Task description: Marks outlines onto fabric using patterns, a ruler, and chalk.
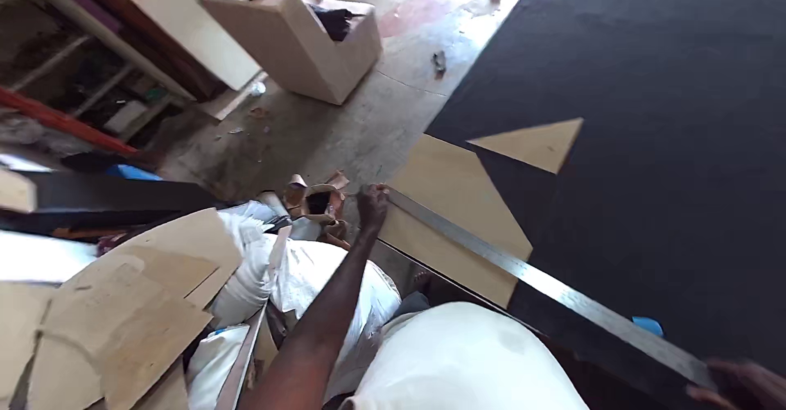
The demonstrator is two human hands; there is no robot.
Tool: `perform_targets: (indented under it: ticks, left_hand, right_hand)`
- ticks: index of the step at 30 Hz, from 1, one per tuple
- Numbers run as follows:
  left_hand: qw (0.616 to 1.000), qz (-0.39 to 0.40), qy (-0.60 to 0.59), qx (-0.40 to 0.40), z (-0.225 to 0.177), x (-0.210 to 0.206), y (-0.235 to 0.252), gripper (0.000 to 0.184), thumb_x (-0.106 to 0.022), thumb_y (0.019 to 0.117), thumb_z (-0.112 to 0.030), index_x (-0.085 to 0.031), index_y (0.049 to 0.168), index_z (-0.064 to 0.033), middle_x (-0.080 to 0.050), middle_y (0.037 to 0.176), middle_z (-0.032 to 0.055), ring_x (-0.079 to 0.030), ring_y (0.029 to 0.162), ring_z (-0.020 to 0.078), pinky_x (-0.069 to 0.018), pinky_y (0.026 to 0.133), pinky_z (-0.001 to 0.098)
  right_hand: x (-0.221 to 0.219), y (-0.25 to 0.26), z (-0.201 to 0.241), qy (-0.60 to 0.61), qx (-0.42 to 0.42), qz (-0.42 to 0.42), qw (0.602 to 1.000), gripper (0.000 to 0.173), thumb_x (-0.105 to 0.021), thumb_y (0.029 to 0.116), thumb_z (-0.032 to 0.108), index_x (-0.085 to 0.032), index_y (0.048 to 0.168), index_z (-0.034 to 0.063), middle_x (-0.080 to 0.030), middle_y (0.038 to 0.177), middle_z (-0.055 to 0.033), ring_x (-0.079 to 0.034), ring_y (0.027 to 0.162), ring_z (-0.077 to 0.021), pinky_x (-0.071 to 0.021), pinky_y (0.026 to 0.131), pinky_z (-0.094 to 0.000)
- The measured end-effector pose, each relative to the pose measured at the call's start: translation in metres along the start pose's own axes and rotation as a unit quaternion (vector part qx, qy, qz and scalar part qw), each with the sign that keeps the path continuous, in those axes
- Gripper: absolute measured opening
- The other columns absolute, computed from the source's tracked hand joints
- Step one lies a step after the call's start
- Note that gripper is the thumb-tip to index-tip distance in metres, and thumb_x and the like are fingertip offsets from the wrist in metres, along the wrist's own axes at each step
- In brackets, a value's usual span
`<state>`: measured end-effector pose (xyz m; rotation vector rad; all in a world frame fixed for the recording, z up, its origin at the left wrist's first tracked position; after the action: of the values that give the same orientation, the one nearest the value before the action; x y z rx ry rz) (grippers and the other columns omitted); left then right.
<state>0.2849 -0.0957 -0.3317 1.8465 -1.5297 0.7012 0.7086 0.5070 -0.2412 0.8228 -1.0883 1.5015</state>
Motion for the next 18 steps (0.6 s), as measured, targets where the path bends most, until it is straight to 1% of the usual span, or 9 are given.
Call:
perform_targets:
  ticks: [1,2,4,6,8,9,12,15,18]
  left_hand:
    - [1.0,0.012,-0.005,-0.004,-0.002,0.002,-0.001,0.03,-0.062,0.1008,-0.024,-0.069,0.121,-0.0026,-0.066,0.126,0.0205,-0.06,0.124,0.0354,-0.0458,0.11,0.0526]
    - [1.0,0.027,-0.01,-0.006,-0.006,0.003,-0.004,0.032,-0.062,0.1014,-0.025,-0.068,0.123,-0.0017,-0.065,0.129,0.0209,-0.06,0.125,0.0343,-0.0454,0.111,0.052]
    - [0.999,0.044,-0.009,0.001,-0.014,0.005,-0.006,0.034,-0.061,0.1019,-0.025,-0.067,0.126,-0.002,-0.063,0.132,0.0216,-0.059,0.126,0.0344,-0.0457,0.11,0.0529]
    - [0.999,0.05,-0.004,0.003,-0.015,0.006,-0.005,0.035,-0.062,0.1022,-0.025,-0.065,0.127,-0.0016,-0.059,0.134,0.0241,-0.056,0.127,0.0368,-0.0437,0.11,0.054]
    - [0.999,0.038,-0.003,0.003,-0.013,0.006,-0.004,0.033,-0.063,0.1011,-0.025,-0.066,0.125,-0.0024,-0.058,0.133,0.024,-0.056,0.124,0.0369,-0.0422,0.109,0.0535]
    - [0.999,0.034,-0.004,0.004,-0.012,0.005,-0.004,0.033,-0.064,0.1009,-0.026,-0.066,0.124,-0.0028,-0.058,0.132,0.0236,-0.056,0.123,0.0363,-0.0421,0.108,0.053]
    - [0.999,0.03,-0.006,0.011,-0.009,0.004,-0.004,0.033,-0.064,0.1003,-0.028,-0.066,0.123,-0.0039,-0.058,0.131,0.0221,-0.056,0.122,0.034,-0.043,0.108,0.0514]
    - [0.999,0.031,-0.018,0.01,-0.009,0.003,-0.005,0.033,-0.064,0.0998,-0.028,-0.067,0.123,-0.0046,-0.059,0.132,0.0215,-0.055,0.124,0.0338,-0.0429,0.108,0.051]
    - [0.999,0.025,-0.019,0.003,-0.005,0.001,-0.004,0.032,-0.064,0.0995,-0.028,-0.067,0.122,-0.0052,-0.059,0.132,0.0203,-0.055,0.123,0.0321,-0.0423,0.108,0.0493]
  right_hand:
    - [-0.007,-0.001,-0.016,-0.009,0.026,-0.026,0.999,0.057,-0.074,0.0889,0.053,-0.07,0.117,0.0032,-0.069,0.101,-0.0178,-0.069,0.087,-0.034,-0.0583,0.073,-0.0541]
    - [-0.012,-0.002,-0.027,-0.023,0.029,-0.046,0.998,0.057,-0.07,0.0884,0.056,-0.071,0.117,0.0077,-0.069,0.1,-0.0134,-0.069,0.084,-0.0306,-0.0585,0.07,-0.0524]
    - [-0.02,0.001,-0.041,-0.036,0.024,-0.071,0.997,0.053,-0.07,0.0888,0.056,-0.072,0.118,0.0116,-0.068,0.099,-0.0108,-0.069,0.082,-0.0286,-0.0588,0.068,-0.0516]
    - [-0.024,0.006,-0.042,-0.026,0.028,-0.088,0.995,0.046,-0.074,0.0883,0.046,-0.073,0.119,0.0126,-0.066,0.099,-0.0089,-0.067,0.083,-0.0258,-0.0591,0.068,-0.0487]
    - [-0.026,0.011,-0.038,-0.009,0.04,-0.101,0.994,0.041,-0.078,0.0863,0.037,-0.073,0.118,0.0121,-0.065,0.104,-0.0084,-0.068,0.087,-0.0236,-0.0602,0.07,-0.0458]
    - [-0.028,0.011,-0.036,-0.001,0.045,-0.107,0.993,0.041,-0.077,0.0864,0.036,-0.073,0.119,0.0115,-0.065,0.105,-0.0086,-0.068,0.088,-0.023,-0.0602,0.071,-0.0448]
    - [-0.038,0.009,-0.04,0.002,0.047,-0.114,0.992,0.042,-0.073,0.089,0.04,-0.073,0.121,0.0119,-0.065,0.107,-0.0082,-0.067,0.092,-0.0225,-0.0599,0.074,-0.0437]
    - [-0.042,0.007,-0.041,0.001,0.046,-0.119,0.992,0.042,-0.072,0.0894,0.039,-0.073,0.121,0.0112,-0.065,0.107,-0.0089,-0.066,0.096,-0.0239,-0.0588,0.08,-0.0442]
    - [-0.045,0.006,-0.038,0.002,0.039,-0.121,0.992,0.044,-0.071,0.0901,0.044,-0.073,0.12,0.0105,-0.066,0.107,-0.0092,-0.066,0.096,-0.0244,-0.0586,0.081,-0.045]
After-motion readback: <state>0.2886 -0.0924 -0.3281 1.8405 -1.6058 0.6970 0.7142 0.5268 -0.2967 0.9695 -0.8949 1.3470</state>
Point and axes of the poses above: each hand's wrist, its own y-axis towards the middle knuckle, its own x-axis out of the back of the hand, z = x × y, the point moved 5 cm from there along y, towards the middle knuckle
